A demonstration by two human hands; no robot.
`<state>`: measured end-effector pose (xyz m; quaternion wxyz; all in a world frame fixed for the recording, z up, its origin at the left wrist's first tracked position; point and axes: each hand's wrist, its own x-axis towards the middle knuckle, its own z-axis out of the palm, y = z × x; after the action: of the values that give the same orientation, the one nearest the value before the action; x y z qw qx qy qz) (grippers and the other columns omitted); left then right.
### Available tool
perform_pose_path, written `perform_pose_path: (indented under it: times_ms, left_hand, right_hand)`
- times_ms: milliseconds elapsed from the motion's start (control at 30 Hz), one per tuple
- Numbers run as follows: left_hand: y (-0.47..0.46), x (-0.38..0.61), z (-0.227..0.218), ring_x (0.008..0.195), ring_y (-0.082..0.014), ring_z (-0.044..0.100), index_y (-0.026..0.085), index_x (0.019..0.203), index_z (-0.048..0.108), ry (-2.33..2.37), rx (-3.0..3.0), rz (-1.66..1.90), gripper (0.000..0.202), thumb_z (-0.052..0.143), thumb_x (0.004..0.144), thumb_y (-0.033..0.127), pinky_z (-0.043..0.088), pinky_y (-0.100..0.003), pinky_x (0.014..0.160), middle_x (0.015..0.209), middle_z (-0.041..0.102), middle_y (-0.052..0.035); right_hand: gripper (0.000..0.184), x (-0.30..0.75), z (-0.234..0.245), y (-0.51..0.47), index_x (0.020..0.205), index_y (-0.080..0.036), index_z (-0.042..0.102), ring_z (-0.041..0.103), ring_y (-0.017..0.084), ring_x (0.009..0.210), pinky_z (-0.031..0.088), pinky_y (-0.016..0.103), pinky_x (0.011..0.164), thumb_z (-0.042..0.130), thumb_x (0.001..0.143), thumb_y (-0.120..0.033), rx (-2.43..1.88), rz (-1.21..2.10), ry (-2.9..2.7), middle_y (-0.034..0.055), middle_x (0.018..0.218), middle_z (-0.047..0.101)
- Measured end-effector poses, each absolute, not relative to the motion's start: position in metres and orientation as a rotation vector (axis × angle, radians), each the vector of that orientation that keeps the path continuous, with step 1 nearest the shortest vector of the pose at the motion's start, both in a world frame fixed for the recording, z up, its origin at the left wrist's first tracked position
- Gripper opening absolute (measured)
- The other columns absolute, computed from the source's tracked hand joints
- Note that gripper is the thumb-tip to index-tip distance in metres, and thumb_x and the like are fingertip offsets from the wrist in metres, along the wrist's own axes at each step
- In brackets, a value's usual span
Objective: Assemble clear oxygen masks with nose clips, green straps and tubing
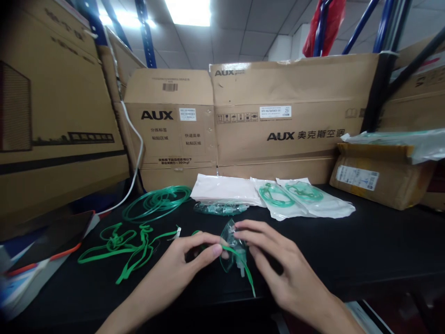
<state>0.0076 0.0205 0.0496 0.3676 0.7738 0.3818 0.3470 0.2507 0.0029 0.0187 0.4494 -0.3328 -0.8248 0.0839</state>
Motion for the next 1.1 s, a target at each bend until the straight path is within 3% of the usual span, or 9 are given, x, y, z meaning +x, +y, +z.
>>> perform_pose_path:
  times_ms: [100,167,300,467,600,700,800,967,1100]
  left_hand:
    - [0.02,0.006,0.048,0.095,-0.0199,0.066,0.025,0.105,0.078,0.901,1.942,0.849,0.025,0.058,0.103,0.041,0.044,-0.03,0.088,0.097,0.077,0.0021]
    - [0.018,0.007,0.047,0.088,-0.0183,0.065,0.022,0.105,0.077,0.865,1.911,0.83,0.027,0.058,0.103,0.041,0.046,-0.029,0.083,0.089,0.074,0.0013]
    - [0.016,0.007,0.048,0.069,-0.0127,0.058,0.02,0.108,0.076,0.871,1.859,0.803,0.027,0.058,0.102,0.041,0.046,-0.024,0.069,0.081,0.07,0.0029]
    - [0.018,-0.005,0.057,0.074,-0.0143,0.061,0.025,0.1,0.078,1.095,1.967,0.874,0.02,0.067,0.096,0.041,0.041,-0.025,0.076,0.069,0.067,0.006]
    - [0.021,-0.016,0.06,0.085,-0.0167,0.064,0.026,0.093,0.077,1.126,1.99,0.858,0.018,0.072,0.092,0.043,0.041,-0.027,0.082,0.082,0.073,0.0051]
    - [0.023,-0.02,0.058,0.088,-0.019,0.064,0.025,0.089,0.074,1.197,1.968,0.791,0.023,0.077,0.085,0.047,0.042,-0.027,0.076,0.09,0.073,0.0029]
    - [0.025,-0.02,0.055,0.066,-0.0138,0.061,0.023,0.095,0.066,1.139,1.886,0.746,0.024,0.072,0.089,0.045,0.041,-0.024,0.063,0.077,0.07,0.0038]
    - [0.029,-0.021,0.057,0.034,-0.0062,0.04,0.023,0.098,0.054,0.952,1.727,0.71,0.028,0.055,0.1,0.051,0.029,-0.021,0.039,0.083,0.077,0.0018]
    - [0.031,-0.026,0.061,0.074,-0.0161,0.071,0.018,0.069,0.051,0.846,1.632,0.83,0.044,0.057,0.1,0.049,0.041,-0.022,0.062,0.062,0.067,-0.0003]
  right_hand:
    - [0.063,0.25,0.012,0.003,0.154,-0.036,0.041,0.046,0.023,0.146,0.046,0.039,0.117,0.041,0.1,-0.004,-0.809,0.06,-2.283,0.0039,0.166,0.032]
    - [0.067,0.249,0.007,0.004,0.159,-0.036,0.034,0.042,0.024,0.148,0.047,0.036,0.115,0.042,0.1,-0.005,-0.801,0.012,-2.336,0.0044,0.17,0.025]
    - [0.061,0.253,0.003,0.009,0.158,-0.034,0.036,0.054,0.022,0.139,0.054,0.029,0.106,0.044,0.101,-0.01,-0.767,-0.108,-2.329,0.0063,0.163,0.04]
    - [0.046,0.276,0.011,0.019,0.144,-0.032,0.053,0.066,0.026,0.126,0.06,0.032,0.099,0.059,0.099,-0.027,-0.844,-0.334,-2.145,0.0082,0.148,0.057]
    - [0.043,0.291,0.013,0.025,0.138,-0.034,0.058,0.068,0.029,0.124,0.061,0.036,0.099,0.065,0.096,-0.04,-0.921,-0.321,-2.088,0.0063,0.14,0.065]
    - [0.046,0.292,0.011,0.027,0.137,-0.035,0.059,0.07,0.029,0.121,0.062,0.038,0.098,0.068,0.093,-0.047,-0.957,-0.261,-2.081,0.0052,0.134,0.07]
    - [0.045,0.287,0.01,0.027,0.132,-0.036,0.063,0.075,0.03,0.112,0.064,0.038,0.092,0.07,0.09,-0.052,-0.992,-0.208,-2.064,0.0044,0.127,0.075]
    - [0.04,0.276,0.007,0.025,0.128,-0.033,0.069,0.075,0.027,0.11,0.063,0.033,0.094,0.071,0.091,-0.048,-1.028,-0.018,-2.099,0.004,0.126,0.076]
    - [0.04,0.276,0.003,0.028,0.126,-0.031,0.071,0.07,0.029,0.12,0.058,0.039,0.101,0.07,0.09,-0.049,-1.087,0.025,-2.054,0.0056,0.132,0.072]
